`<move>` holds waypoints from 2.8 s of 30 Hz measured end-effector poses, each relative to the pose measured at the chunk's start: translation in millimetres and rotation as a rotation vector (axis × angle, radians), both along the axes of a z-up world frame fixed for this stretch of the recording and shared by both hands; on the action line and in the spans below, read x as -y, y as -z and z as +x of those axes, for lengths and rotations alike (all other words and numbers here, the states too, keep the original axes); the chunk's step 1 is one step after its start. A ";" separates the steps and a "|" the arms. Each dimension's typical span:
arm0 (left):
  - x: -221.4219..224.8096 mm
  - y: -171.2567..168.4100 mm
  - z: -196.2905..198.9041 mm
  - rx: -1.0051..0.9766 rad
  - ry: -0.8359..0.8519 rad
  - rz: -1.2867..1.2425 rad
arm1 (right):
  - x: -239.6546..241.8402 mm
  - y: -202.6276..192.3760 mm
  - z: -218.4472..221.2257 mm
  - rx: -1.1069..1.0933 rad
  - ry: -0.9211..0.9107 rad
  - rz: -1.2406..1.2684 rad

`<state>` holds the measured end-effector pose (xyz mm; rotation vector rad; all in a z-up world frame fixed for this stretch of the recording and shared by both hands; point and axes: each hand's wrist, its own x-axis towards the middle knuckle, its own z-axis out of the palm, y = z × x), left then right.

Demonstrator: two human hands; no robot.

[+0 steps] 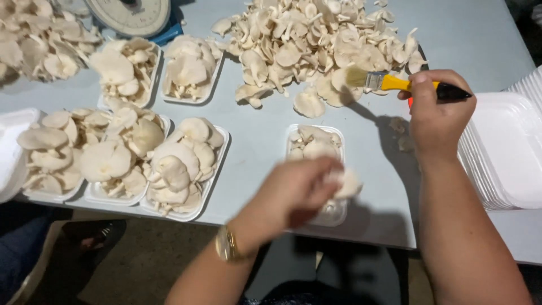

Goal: Cleaning oyster mushrooms with a brush and packing them into styrofoam trays for sale.

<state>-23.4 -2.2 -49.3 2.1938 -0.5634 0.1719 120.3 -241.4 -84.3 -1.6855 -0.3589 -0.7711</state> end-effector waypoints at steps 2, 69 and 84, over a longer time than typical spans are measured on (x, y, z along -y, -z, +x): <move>2.9 12.3 -19.0 -0.070 0.017 0.205 | -1.3 0.0 -3.4 -0.007 -0.045 -0.002; -9.7 47.4 164.6 -0.479 -0.169 -1.366 | -17.3 -8.1 4.3 -0.183 -0.145 0.085; -8.1 12.5 147.6 -0.535 -0.287 -0.888 | -6.6 -15.6 -0.8 -0.198 -0.031 0.223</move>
